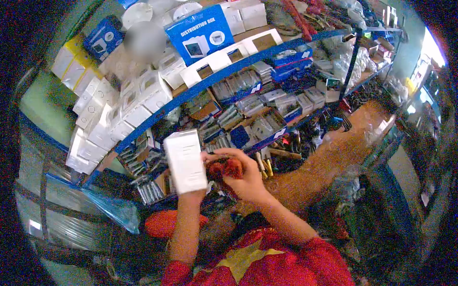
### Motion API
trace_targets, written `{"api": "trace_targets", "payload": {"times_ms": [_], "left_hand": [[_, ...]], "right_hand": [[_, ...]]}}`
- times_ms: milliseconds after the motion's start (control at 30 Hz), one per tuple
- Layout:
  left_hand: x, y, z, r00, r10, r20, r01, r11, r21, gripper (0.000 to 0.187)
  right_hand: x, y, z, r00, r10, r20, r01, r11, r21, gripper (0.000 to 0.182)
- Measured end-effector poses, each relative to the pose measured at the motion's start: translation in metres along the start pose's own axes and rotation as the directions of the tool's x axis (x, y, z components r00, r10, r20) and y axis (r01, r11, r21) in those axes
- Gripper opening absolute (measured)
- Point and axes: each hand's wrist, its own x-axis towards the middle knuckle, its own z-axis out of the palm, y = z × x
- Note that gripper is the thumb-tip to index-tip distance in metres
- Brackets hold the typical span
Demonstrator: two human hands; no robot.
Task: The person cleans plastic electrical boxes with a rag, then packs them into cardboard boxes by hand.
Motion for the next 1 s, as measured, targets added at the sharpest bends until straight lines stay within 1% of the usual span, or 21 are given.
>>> {"api": "trace_targets", "payload": {"times_ms": [33,67,133,167,233,267,300,367,400,433,467,533,567,600,667,767,800,833,867,933,1000], "left_hand": [[-0.001,-0.002,0.002,0.995,0.027,-0.097,-0.022,0.998,0.053,0.051],[-0.002,-0.003,0.003,0.980,0.053,-0.192,-0.032,0.994,0.108,0.062],[-0.004,-0.004,0.004,0.963,0.091,-0.254,-0.043,0.981,0.190,0.065],[-0.002,-0.005,-0.001,0.966,0.166,-0.196,-0.092,0.936,0.339,0.067],[-0.002,-0.008,-0.010,0.961,0.270,-0.062,-0.180,0.780,0.599,0.073],[-0.004,-0.010,-0.003,0.958,0.280,-0.058,-0.189,0.773,0.605,0.076],[-0.005,-0.007,0.021,0.955,0.292,-0.051,-0.201,0.765,0.612,0.078],[-0.001,-0.007,0.026,0.941,0.338,-0.030,-0.241,0.728,0.642,0.081],[0.002,-0.011,0.010,0.948,0.305,-0.088,-0.193,0.775,0.602,0.080],[0.003,-0.014,-0.009,0.951,0.269,-0.149,-0.143,0.816,0.560,0.078],[0.001,-0.015,-0.023,0.950,0.231,-0.209,-0.094,0.852,0.514,0.077],[-0.004,-0.018,-0.014,0.918,0.315,-0.241,-0.092,0.760,0.643,0.077],[-0.006,-0.015,-0.007,0.910,0.393,-0.133,-0.162,0.633,0.757,0.079],[-0.008,-0.012,0.000,0.895,0.447,-0.017,-0.227,0.487,0.844,0.082],[-0.010,-0.010,0.011,0.887,0.459,-0.049,-0.194,0.466,0.863,0.086],[-0.008,-0.006,0.004,0.880,0.473,-0.039,-0.202,0.448,0.871,0.090],[-0.008,-0.004,0.000,0.881,0.472,-0.029,-0.208,0.441,0.873,0.091],[-0.009,-0.003,0.003,0.870,0.493,-0.008,-0.241,0.439,0.866,0.094],[-0.011,-0.001,-0.001,0.892,0.453,0.002,-0.241,0.472,0.848,0.094],[-0.013,0.005,-0.016,0.928,0.370,0.030,-0.240,0.536,0.809,0.094],[-0.014,0.011,-0.025,0.928,0.371,0.043,-0.256,0.548,0.796,0.097]], "right_hand": [[0.000,0.012,-0.004,0.990,0.129,-0.059,-0.117,0.978,0.170,0.059],[-0.001,0.011,-0.014,0.977,0.209,-0.053,-0.189,0.949,0.251,0.055],[0.001,0.015,-0.022,0.953,0.301,-0.045,-0.199,0.727,0.657,0.059],[0.000,0.010,-0.024,0.983,0.178,0.035,-0.152,0.708,0.690,0.072],[0.000,0.007,-0.015,0.988,0.145,0.052,-0.145,0.763,0.630,0.078],[-0.001,0.004,-0.011,0.990,0.129,0.062,-0.141,0.790,0.597,0.081],[-0.004,-0.010,-0.006,0.989,0.133,0.062,-0.146,0.856,0.496,0.089],[-0.007,0.000,-0.009,0.994,0.033,0.102,-0.066,0.939,0.338,0.069],[-0.011,0.001,-0.010,0.989,0.009,0.151,-0.045,0.970,0.239,0.062],[-0.008,-0.002,-0.012,0.983,-0.058,0.176,0.043,0.995,0.088,0.059],[-0.011,-0.003,-0.013,0.988,0.030,0.154,-0.050,0.991,0.127,0.056],[-0.013,-0.003,-0.017,0.972,0.203,0.118,-0.225,0.952,0.207,0.052],[-0.014,0.006,-0.019,0.998,0.066,0.002,-0.065,0.987,0.146,0.052],[-0.013,0.018,-0.019,0.996,-0.005,-0.092,0.018,0.990,0.140,0.051],[-0.013,0.029,-0.028,0.995,0.028,-0.091,-0.017,0.993,0.118,0.055],[-0.011,-0.001,-0.020,0.981,0.194,-0.005,-0.177,0.908,0.379,0.064],[-0.012,-0.003,-0.017,0.988,0.149,0.026,-0.148,0.911,0.385,0.070],[-0.012,-0.002,-0.019,0.975,0.193,0.112,-0.219,0.923,0.317,0.070],[-0.014,0.001,-0.023,0.951,0.241,0.192,-0.284,0.928,0.241,0.071],[-0.017,0.002,-0.026,0.964,0.119,0.237,-0.152,0.980,0.127,0.066],[-0.019,0.005,-0.030,0.969,0.005,0.248,-0.007,1.000,0.008,0.061]]}}
